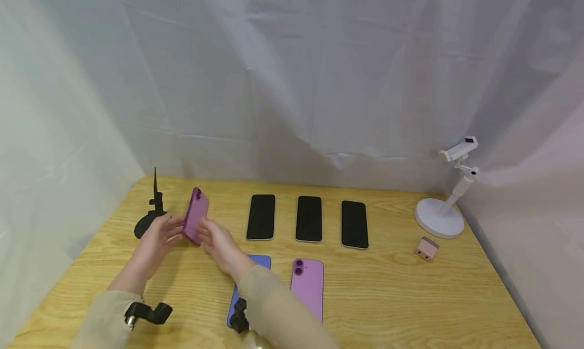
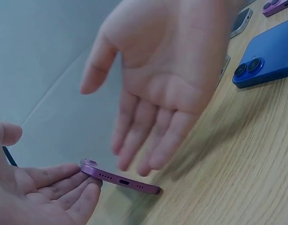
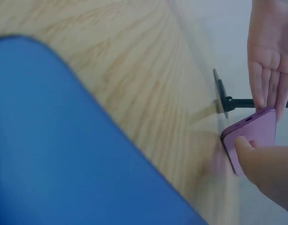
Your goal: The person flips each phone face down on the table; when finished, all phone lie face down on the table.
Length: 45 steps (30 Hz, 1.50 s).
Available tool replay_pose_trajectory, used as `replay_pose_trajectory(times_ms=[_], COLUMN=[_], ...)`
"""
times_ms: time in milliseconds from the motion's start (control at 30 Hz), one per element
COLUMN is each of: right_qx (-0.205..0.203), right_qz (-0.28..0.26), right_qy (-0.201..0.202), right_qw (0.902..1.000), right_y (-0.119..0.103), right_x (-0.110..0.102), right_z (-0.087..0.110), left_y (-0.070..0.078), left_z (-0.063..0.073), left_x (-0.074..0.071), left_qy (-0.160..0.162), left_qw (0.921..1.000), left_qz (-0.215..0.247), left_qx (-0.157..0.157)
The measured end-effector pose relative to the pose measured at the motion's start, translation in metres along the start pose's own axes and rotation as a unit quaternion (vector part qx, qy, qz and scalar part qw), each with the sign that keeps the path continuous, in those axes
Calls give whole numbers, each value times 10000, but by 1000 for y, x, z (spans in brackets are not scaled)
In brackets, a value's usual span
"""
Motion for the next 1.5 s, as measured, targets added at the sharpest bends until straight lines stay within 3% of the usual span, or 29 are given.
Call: replay_pose_trajectory(times_ms=[267, 800, 1067, 1500], right_qx=[331, 364, 361, 187], right_qz=[-204, -113, -203, -371], right_qy=[370, 407, 412, 378], right_qw=[9986, 9984, 9983, 9984], right_y=[12, 10, 7, 2], right_x=[-11, -18, -27, -39], right_z=[-5, -4, 2, 9], left_y=[-4, -24, -36, -36], left_z=[2, -1, -6, -18], left_x=[-7, -16, -10, 6], left_qy=[46, 93, -46, -217], left_qw=[9998, 9987, 9983, 9973], left_qz=[-151, -151, -162, -463], left_qx=[-103, -473, -563, -521])
Point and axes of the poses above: each hand's wrist, its own z-axis away from the middle knuckle, its own x-axis out of the palm, y = z × x, the point moved 6 cm from there along -z, towards the middle knuckle, and after that the axes turned 4 degrees about x, right-handed, at the moved point
